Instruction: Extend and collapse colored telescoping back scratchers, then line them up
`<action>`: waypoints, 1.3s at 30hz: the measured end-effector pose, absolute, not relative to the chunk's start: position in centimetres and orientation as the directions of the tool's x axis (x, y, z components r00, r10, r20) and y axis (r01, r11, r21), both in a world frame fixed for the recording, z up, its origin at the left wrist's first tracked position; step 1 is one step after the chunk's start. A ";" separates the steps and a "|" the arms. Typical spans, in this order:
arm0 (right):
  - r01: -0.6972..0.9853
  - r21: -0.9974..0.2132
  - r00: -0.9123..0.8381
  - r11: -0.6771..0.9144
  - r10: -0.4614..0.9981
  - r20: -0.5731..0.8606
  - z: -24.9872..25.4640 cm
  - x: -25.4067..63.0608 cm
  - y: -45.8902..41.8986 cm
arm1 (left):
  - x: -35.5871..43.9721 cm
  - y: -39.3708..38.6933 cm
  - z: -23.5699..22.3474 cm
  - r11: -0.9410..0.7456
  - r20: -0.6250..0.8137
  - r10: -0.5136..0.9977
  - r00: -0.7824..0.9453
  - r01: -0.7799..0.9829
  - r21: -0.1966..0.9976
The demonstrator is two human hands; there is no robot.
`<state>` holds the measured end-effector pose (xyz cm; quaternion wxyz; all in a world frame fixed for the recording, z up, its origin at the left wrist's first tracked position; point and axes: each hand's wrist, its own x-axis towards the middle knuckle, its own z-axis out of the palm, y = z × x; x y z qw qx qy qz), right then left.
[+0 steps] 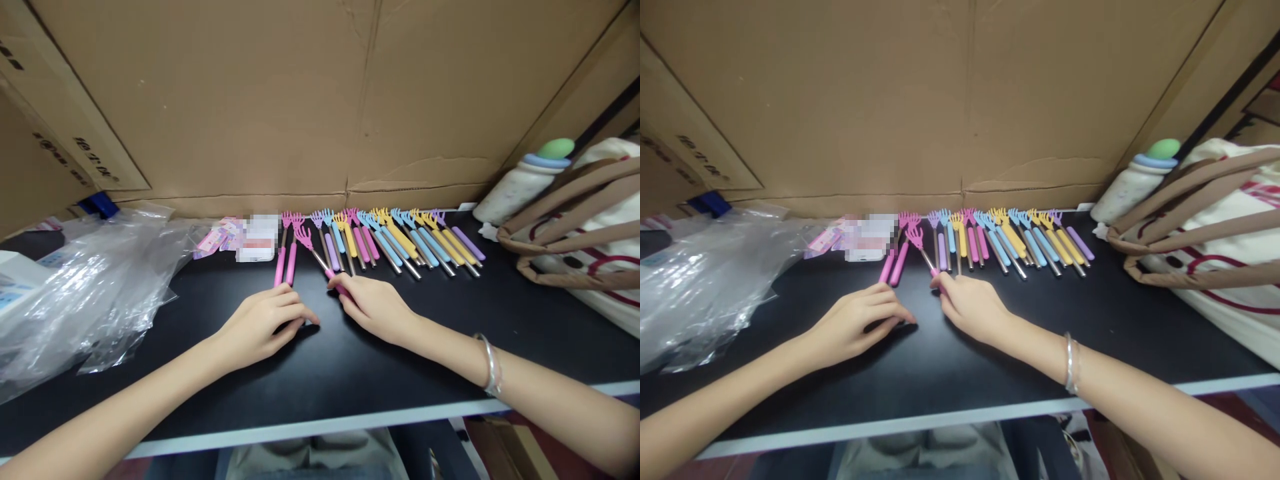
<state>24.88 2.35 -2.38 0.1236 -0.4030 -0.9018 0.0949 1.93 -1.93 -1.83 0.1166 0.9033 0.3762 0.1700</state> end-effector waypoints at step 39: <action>0.398 -0.239 -0.877 0.886 0.444 0.184 -2.4 23.8 2.9 | 1.7 -1.5 -2.4 -0.735 0.236 0.678 0.697 0.655 0.176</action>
